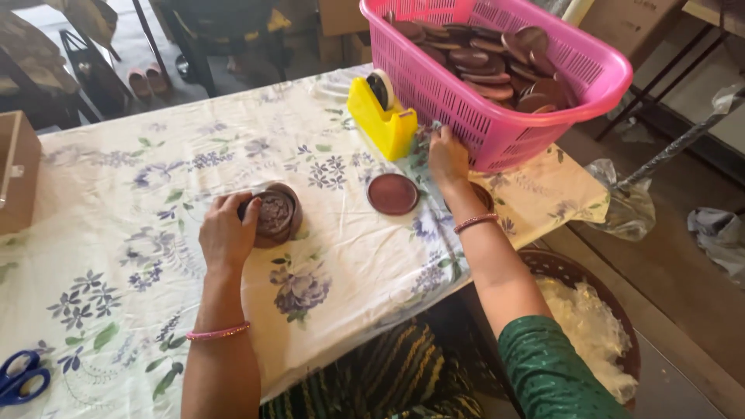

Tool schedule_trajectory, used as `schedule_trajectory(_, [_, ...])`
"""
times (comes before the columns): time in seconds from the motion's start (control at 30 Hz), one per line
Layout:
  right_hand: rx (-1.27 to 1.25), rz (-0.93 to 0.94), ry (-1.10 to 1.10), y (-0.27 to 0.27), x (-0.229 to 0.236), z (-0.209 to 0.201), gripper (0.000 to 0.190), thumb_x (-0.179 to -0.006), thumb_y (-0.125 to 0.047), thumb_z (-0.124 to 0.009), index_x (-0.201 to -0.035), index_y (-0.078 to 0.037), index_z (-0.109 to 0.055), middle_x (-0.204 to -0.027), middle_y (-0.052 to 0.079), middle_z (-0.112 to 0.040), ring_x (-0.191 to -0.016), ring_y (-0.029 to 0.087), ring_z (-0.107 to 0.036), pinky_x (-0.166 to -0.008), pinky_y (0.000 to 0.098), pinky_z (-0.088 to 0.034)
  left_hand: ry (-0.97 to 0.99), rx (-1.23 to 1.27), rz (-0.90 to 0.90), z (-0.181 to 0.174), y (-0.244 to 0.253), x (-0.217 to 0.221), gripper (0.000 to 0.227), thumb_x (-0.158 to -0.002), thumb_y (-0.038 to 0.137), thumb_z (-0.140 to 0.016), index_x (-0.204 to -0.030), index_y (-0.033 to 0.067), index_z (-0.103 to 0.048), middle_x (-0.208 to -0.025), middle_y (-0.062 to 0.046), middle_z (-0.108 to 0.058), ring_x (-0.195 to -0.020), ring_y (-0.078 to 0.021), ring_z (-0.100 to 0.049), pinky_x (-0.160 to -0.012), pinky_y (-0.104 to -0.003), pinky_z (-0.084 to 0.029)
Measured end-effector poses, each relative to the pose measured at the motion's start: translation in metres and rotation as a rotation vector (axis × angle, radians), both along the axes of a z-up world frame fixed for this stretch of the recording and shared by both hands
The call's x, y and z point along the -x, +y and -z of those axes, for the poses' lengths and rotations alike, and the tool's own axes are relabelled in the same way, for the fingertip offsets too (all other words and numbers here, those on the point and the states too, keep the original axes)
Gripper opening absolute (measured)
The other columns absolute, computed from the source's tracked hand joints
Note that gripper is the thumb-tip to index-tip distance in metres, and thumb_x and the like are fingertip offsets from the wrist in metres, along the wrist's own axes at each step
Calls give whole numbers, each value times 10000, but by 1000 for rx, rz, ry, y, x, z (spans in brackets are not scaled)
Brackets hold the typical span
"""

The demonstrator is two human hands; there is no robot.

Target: The person wipes round wooden lids one at a time with a cloth, then wraps wiped lids in clear plastic film and places the wrapped bundles into a cardboard tray beside the table. A pink basket holds a pile of unwiped lids.

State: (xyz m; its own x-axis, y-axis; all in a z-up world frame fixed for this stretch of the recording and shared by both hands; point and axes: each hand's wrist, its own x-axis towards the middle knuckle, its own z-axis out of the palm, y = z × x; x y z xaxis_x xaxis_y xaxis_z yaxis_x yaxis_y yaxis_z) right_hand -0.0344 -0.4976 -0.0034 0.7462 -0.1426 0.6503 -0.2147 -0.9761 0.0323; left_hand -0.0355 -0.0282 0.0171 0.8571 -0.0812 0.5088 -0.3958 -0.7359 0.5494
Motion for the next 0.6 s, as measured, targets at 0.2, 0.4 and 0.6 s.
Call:
schedule_trajectory(0.2, [-669, -222, 26, -33, -24, 19, 576, -836, -6, -684, -1395, -49, -554, -1144, 252, -675, -1046, 427, -637, -891, 470, -495, 7, -26, 9, 6, 1, -8, 286, -980, 376, -694, -1148, 155, -765, -1179, -101, -708, -1034, -351, -670, -843, -454, -534])
schedule_trajectory(0.4, [-1165, -469, -45, -49, 150, -28, 298, -1001, -1, -619, -1296, -24, -648, -1175, 62, -721, -1084, 120, -677, -947, 274, -556, -124, -16, 181, 47, 22, -33, 185, -1116, 267, -661, -1112, 109, -757, -1112, -139, -713, -1064, -364, -664, -913, -464, -525])
schedule_trajectory(0.6, [-1310, -344, 197, -124, 328, 10, 269, -990, -72, -665, -1250, -20, -709, -1101, 82, -758, -930, 129, -672, -855, 281, -561, -200, -60, 314, 94, 17, -56, 104, -1055, 125, -659, -1123, 61, -704, -1124, -129, -702, -1047, -313, -673, -943, -401, -540])
